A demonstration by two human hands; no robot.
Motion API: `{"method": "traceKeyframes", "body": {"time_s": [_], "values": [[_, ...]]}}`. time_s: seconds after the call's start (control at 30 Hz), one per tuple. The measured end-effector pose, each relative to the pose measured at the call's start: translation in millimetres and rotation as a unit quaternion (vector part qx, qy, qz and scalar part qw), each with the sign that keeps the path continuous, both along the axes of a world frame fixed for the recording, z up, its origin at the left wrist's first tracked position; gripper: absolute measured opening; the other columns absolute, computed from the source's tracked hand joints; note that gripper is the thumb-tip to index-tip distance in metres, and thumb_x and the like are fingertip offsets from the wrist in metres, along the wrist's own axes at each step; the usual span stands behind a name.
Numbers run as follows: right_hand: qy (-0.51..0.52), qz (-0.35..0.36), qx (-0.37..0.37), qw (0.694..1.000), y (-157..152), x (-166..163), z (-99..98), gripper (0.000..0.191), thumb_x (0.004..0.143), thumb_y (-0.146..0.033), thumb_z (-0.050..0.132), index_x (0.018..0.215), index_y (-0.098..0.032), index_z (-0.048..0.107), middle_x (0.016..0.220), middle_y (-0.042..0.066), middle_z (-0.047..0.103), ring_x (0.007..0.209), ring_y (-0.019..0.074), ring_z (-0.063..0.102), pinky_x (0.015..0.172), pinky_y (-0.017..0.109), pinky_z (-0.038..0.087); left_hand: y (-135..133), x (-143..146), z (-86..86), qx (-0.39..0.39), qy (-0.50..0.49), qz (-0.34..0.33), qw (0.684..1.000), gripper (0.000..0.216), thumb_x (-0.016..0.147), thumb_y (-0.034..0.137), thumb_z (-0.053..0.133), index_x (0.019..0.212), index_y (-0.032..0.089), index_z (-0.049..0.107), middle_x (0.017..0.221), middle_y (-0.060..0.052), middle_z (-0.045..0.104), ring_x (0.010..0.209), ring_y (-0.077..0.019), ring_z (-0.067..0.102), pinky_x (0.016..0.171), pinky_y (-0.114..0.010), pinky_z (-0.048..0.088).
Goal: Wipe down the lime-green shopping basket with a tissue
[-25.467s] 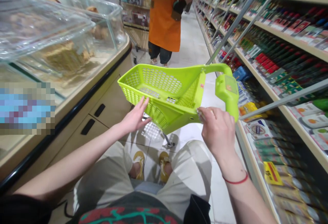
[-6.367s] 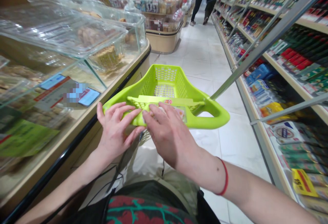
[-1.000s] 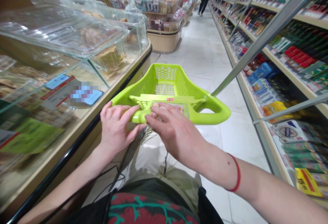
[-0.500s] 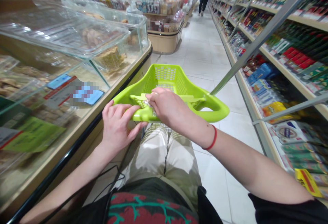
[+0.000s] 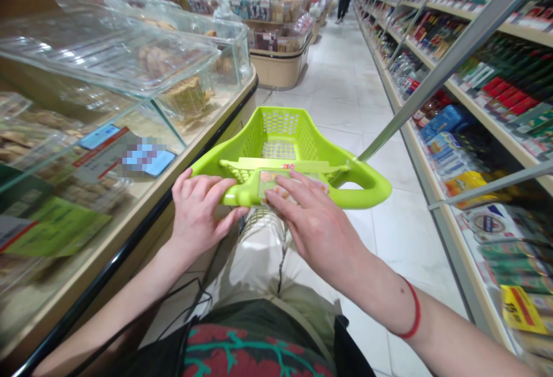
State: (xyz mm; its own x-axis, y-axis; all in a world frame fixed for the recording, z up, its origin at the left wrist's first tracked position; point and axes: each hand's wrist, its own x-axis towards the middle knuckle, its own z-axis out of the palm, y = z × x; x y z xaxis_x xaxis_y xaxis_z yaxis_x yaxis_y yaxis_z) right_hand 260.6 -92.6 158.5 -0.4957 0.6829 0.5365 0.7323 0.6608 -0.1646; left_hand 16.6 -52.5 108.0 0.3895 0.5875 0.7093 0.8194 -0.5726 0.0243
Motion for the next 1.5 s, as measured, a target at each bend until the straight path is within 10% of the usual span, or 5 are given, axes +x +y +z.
{"method": "traceKeyframes", "body": {"time_s": [0.23, 0.57, 1.07, 1.3, 1.5], "values": [[0.009, -0.082, 0.026, 0.996, -14.7, 22.6, -7.7, 0.032, 0.096, -0.013, 0.057, 0.127, -0.017, 0.065, 0.132, 0.017, 0.066, 0.131, 0.0311, 0.057, 0.106, 0.056, 0.051, 0.6, 0.5, -0.9, 0.008, -0.012, -0.005, 1.000, 0.045, 0.087, 0.055, 0.064, 0.116, 0.020, 0.062, 0.103, -0.007, 0.067, 0.103, -0.0253, 0.058, 0.114, -0.052, 0.032], [0.032, -0.071, 0.067, 0.995, -1.8, -63.9, -16.8, 0.028, 0.096, -0.011, 0.054, 0.119, -0.013, 0.070, 0.133, 0.017, 0.066, 0.136, 0.0315, 0.052, 0.111, 0.051, 0.047, -0.9, -0.1, -1.3, -0.001, -0.008, 0.006, 1.000, 0.039, 0.088, 0.046, 0.060, 0.118, 0.021, 0.062, 0.107, -0.007, 0.067, 0.106, -0.0266, 0.057, 0.113, -0.052, 0.032], [0.082, -0.215, 0.078, 0.970, -22.4, -0.4, -25.7, 0.042, 0.095, -0.014, 0.055, 0.135, -0.026, 0.061, 0.137, 0.014, 0.063, 0.132, 0.0325, 0.056, 0.108, 0.059, 0.048, -0.3, 1.9, -2.5, -0.002, -0.021, 0.001, 1.000, 0.046, 0.086, 0.056, 0.064, 0.117, 0.023, 0.062, 0.103, -0.007, 0.067, 0.104, -0.0265, 0.058, 0.113, -0.053, 0.032], [0.030, -0.116, 0.040, 0.992, -4.9, -71.7, -14.2, 0.035, 0.095, -0.010, 0.051, 0.126, -0.013, 0.068, 0.136, 0.016, 0.065, 0.136, 0.0326, 0.052, 0.113, 0.052, 0.045, -2.4, 2.8, -1.0, -0.007, -0.010, 0.010, 1.000, 0.039, 0.089, 0.048, 0.060, 0.117, 0.020, 0.061, 0.105, -0.008, 0.067, 0.105, -0.0271, 0.057, 0.114, -0.052, 0.031], [0.051, -0.105, 0.022, 0.993, -2.4, -58.2, -11.2, 0.032, 0.097, -0.016, 0.052, 0.125, -0.018, 0.068, 0.136, 0.015, 0.065, 0.134, 0.0312, 0.054, 0.110, 0.053, 0.047, -1.6, 0.7, -1.8, -0.007, -0.007, 0.007, 1.000, 0.040, 0.088, 0.048, 0.062, 0.118, 0.022, 0.061, 0.106, -0.007, 0.067, 0.105, -0.0262, 0.057, 0.114, -0.051, 0.031]]}}
